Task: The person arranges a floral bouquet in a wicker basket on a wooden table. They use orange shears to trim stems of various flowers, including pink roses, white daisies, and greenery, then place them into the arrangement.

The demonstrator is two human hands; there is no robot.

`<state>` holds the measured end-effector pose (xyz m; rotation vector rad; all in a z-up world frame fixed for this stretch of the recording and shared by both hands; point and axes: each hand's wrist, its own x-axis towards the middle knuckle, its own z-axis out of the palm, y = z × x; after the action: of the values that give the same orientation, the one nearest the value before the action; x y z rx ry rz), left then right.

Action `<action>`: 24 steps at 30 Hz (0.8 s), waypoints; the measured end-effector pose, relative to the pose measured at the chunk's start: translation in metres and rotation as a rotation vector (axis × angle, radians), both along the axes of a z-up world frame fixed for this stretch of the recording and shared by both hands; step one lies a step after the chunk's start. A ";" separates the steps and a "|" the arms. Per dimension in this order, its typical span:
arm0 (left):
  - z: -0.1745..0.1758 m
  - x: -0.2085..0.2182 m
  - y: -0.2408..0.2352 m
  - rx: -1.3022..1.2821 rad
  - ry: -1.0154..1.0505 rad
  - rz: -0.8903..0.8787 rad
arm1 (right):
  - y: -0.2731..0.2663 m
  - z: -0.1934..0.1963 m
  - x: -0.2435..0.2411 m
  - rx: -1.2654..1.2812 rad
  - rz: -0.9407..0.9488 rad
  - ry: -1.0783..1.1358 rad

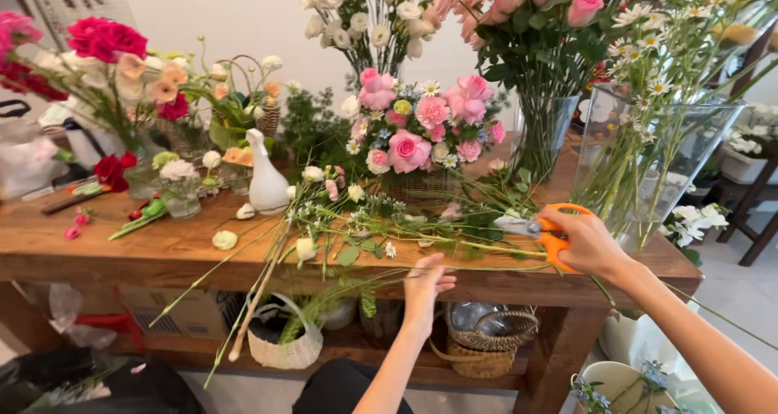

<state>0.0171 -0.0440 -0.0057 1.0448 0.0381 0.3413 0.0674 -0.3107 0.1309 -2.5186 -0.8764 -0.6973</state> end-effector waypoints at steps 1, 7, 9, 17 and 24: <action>0.007 0.003 -0.001 0.009 -0.001 -0.011 | 0.005 -0.002 0.005 0.009 -0.011 -0.001; 0.050 0.020 -0.010 -0.027 0.005 -0.293 | 0.043 0.012 -0.002 -0.045 0.225 -0.126; 0.058 0.027 -0.012 -0.048 -0.005 -0.335 | 0.056 0.013 -0.002 -0.023 0.338 -0.193; 0.065 0.058 -0.014 0.073 -0.202 -0.638 | 0.067 -0.010 0.024 -0.087 0.326 -0.090; 0.072 0.107 0.003 -0.109 -0.384 -0.646 | 0.097 -0.024 0.051 0.166 0.243 0.096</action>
<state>0.1237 -0.0407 0.0666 0.8173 -0.6076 -0.0544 0.1187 -0.2137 0.1065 -2.2324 -1.0241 -0.5420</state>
